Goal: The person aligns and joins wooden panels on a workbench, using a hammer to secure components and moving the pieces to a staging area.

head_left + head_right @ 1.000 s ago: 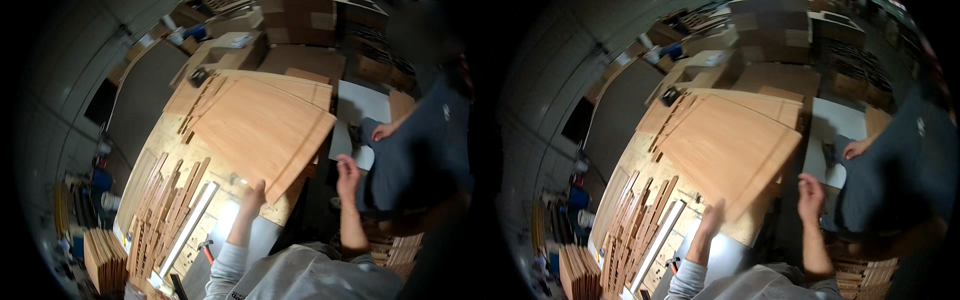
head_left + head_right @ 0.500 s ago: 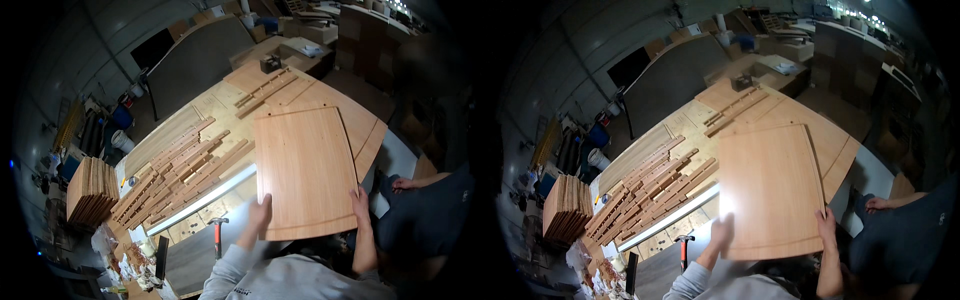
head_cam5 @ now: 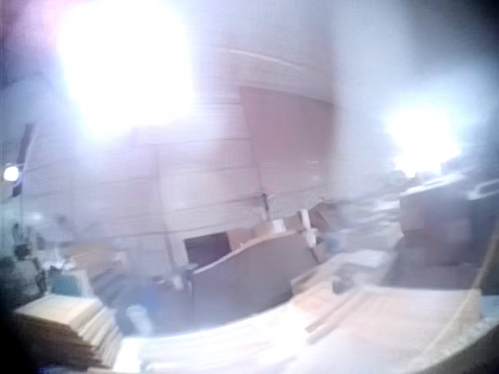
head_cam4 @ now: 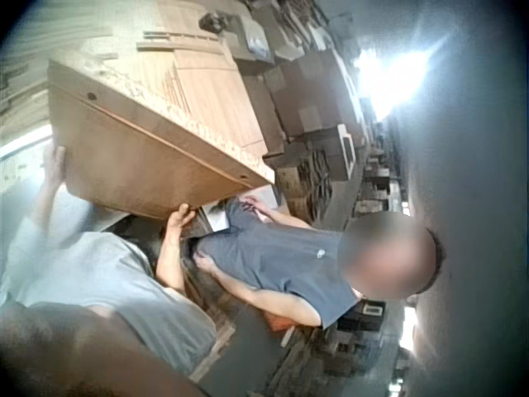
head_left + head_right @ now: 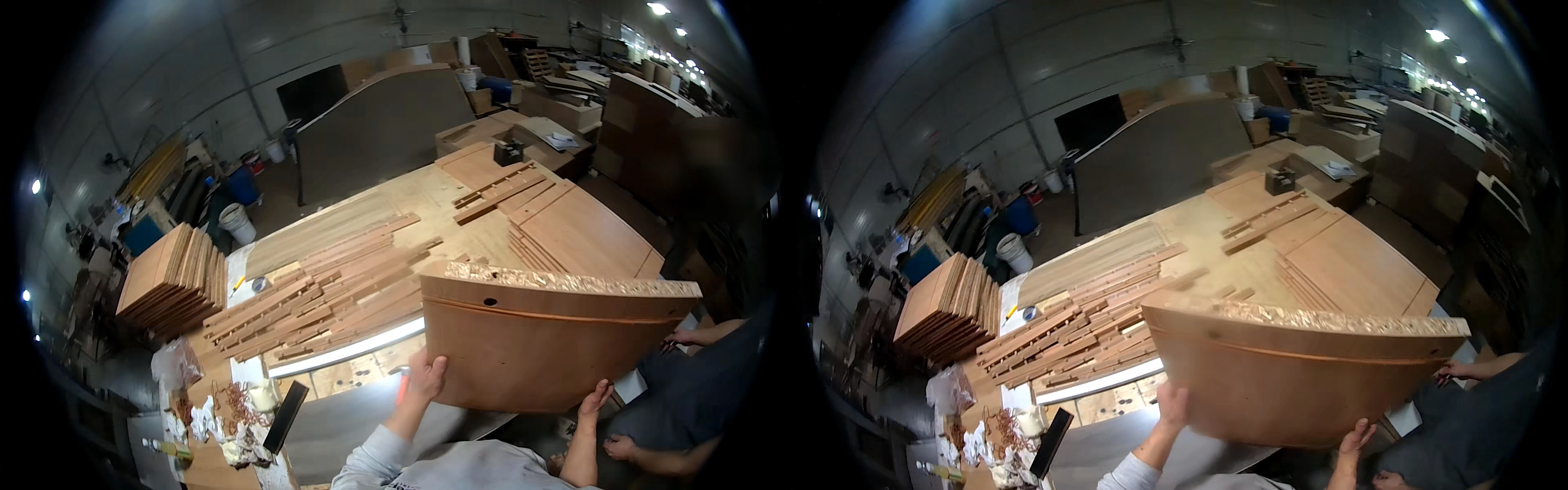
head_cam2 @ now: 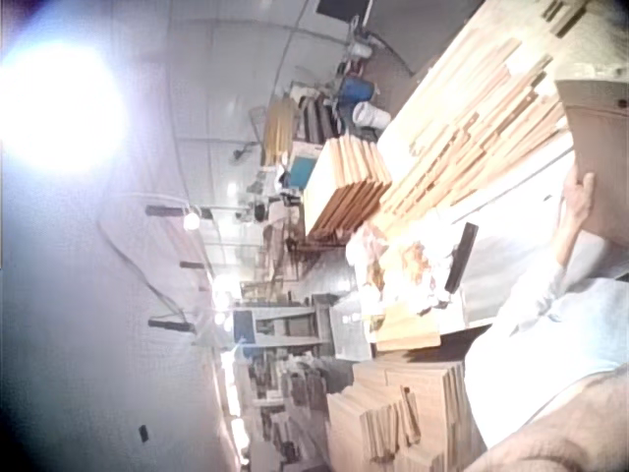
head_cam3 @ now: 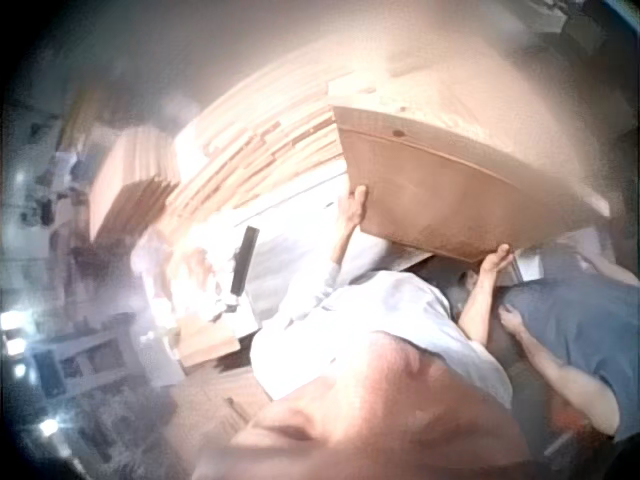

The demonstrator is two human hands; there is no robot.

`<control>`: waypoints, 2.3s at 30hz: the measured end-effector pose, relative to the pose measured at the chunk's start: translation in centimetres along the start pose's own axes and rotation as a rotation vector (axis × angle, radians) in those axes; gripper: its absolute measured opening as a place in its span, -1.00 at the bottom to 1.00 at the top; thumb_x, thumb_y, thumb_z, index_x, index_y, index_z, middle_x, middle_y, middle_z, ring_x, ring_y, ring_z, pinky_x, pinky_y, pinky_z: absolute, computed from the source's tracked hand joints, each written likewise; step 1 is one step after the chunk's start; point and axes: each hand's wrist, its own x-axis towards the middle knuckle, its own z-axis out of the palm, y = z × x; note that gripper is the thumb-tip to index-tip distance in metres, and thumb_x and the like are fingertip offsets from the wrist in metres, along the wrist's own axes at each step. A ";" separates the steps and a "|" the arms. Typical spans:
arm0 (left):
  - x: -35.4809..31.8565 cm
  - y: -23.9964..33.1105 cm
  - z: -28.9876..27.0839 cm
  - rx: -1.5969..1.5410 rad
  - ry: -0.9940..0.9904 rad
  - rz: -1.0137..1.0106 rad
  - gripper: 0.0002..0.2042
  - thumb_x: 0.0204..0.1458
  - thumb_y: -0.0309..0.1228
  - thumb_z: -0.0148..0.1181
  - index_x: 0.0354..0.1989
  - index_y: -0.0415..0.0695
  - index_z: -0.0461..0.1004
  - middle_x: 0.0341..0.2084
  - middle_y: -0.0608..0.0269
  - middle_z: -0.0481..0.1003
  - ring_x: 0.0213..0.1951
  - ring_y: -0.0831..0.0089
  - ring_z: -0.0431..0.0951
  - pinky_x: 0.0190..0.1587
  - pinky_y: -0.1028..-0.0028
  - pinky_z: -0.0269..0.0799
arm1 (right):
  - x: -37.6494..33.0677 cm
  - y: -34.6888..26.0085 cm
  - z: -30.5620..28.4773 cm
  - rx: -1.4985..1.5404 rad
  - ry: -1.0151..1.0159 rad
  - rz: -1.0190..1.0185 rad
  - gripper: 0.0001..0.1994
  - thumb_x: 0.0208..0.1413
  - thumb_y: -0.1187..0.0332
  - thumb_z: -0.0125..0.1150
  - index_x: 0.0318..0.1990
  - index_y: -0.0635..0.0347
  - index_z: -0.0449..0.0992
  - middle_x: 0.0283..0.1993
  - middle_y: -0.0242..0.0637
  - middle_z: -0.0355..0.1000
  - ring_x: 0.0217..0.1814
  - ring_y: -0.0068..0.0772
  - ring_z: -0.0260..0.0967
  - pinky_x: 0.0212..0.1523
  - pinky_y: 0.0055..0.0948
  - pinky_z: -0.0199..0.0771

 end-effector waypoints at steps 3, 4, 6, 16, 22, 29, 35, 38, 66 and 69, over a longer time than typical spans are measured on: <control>2.0 5.5 -2.4 -0.088 -0.017 0.146 -0.46 0.25 0.05 0.22 0.03 -0.27 0.50 -0.22 0.06 0.62 -0.18 0.33 0.61 -0.11 0.33 0.51 | 0.0 1.1 -1.8 -0.111 -0.084 -0.132 -0.30 0.38 -0.23 -0.05 0.26 0.31 0.34 0.31 -0.13 0.26 0.31 -0.19 0.22 0.32 -0.18 0.19; 2.4 6.8 -3.1 -0.130 -0.020 0.205 -0.45 0.25 0.01 0.25 0.14 -0.26 0.44 -0.11 0.04 0.61 -0.10 0.32 0.61 -0.03 0.34 0.50 | -0.6 1.3 -2.1 -0.187 -0.077 -0.176 -0.30 0.38 -0.24 -0.07 0.27 0.31 0.34 0.31 -0.13 0.26 0.30 -0.18 0.22 0.31 -0.18 0.19; 3.4 9.9 -5.1 -0.237 -0.035 0.278 -0.39 0.21 -0.19 0.35 0.30 -0.28 0.28 0.03 0.04 0.55 0.01 0.27 0.58 0.07 0.32 0.48 | -1.0 1.5 -2.0 -0.181 -0.071 -0.188 -0.28 0.39 -0.23 -0.11 0.29 0.32 0.33 0.28 -0.10 0.28 0.27 -0.14 0.24 0.29 -0.15 0.21; 7.0 22.1 -10.0 0.033 -0.284 0.691 -0.49 -0.14 -0.79 0.42 0.04 -0.15 0.54 -0.05 0.03 0.59 -0.25 0.33 0.64 -0.27 0.40 0.63 | -2.3 1.1 -3.6 -0.109 -0.112 -0.081 -0.30 0.39 -0.21 -0.11 0.30 0.32 0.32 0.31 -0.11 0.30 0.35 -0.17 0.21 0.31 -0.17 0.20; 6.0 20.6 -9.0 -0.012 -0.150 0.711 -0.51 -0.05 -0.72 0.41 0.08 -0.17 0.44 -0.02 -0.05 0.55 -0.21 0.33 0.63 -0.24 0.43 0.61 | -2.4 0.5 -3.3 -0.320 -0.053 -0.165 -0.39 0.41 -0.08 -0.09 0.26 0.35 0.37 0.27 -0.05 0.36 0.32 -0.13 0.27 0.30 -0.14 0.24; 2.6 14.8 -7.1 -0.208 -0.078 0.309 -0.60 0.28 -0.28 0.26 0.16 -0.24 0.36 -0.05 0.11 0.53 -0.06 0.41 0.53 0.03 0.40 0.47 | -2.0 -0.1 -2.9 -0.395 -0.029 -0.189 -0.45 0.42 0.01 -0.06 0.26 0.35 0.37 0.27 -0.05 0.38 0.32 -0.12 0.28 0.30 -0.14 0.24; -1.3 8.0 -4.9 -0.147 -0.110 0.019 -0.58 0.36 -0.19 0.06 0.21 -0.27 0.40 0.01 -0.02 0.55 0.08 0.16 0.51 0.18 0.26 0.37 | 0.7 -0.4 -3.0 -0.180 0.040 -0.313 -0.46 0.43 0.03 -0.01 0.29 0.32 0.33 0.32 -0.13 0.34 0.35 -0.18 0.25 0.33 -0.18 0.18; -3.1 4.3 -4.4 -0.140 -0.158 -0.076 -0.57 0.35 -0.18 0.07 0.22 -0.25 0.40 0.04 -0.02 0.54 0.12 0.16 0.51 0.20 0.27 0.36 | 3.2 -1.7 -5.1 -0.021 -0.089 -0.153 -0.47 0.43 0.06 0.00 0.33 0.32 0.29 0.33 -0.16 0.31 0.34 -0.19 0.24 0.35 -0.20 0.16; -2.6 8.5 -6.5 0.445 -0.081 0.126 -0.59 0.03 -0.04 0.45 -0.43 -0.19 0.53 -0.57 0.08 0.51 -0.52 0.05 0.52 -0.41 0.22 0.43 | -6.8 -14.6 4.9 0.701 0.001 0.363 -0.09 0.26 -0.42 -0.09 0.56 0.01 0.03 0.63 -0.37 -0.05 0.61 -0.20 -0.07 0.56 -0.14 -0.09; -0.8 13.7 -6.6 0.593 -0.118 0.337 -0.51 -0.04 0.08 0.46 -0.55 -0.10 0.45 -0.67 0.17 0.45 -0.62 0.16 0.46 -0.47 0.28 0.39 | -10.0 -11.4 5.7 0.634 0.031 0.360 -0.04 0.20 -0.51 -0.13 0.59 -0.12 -0.03 0.67 -0.44 -0.16 0.64 -0.22 -0.17 0.56 -0.06 -0.16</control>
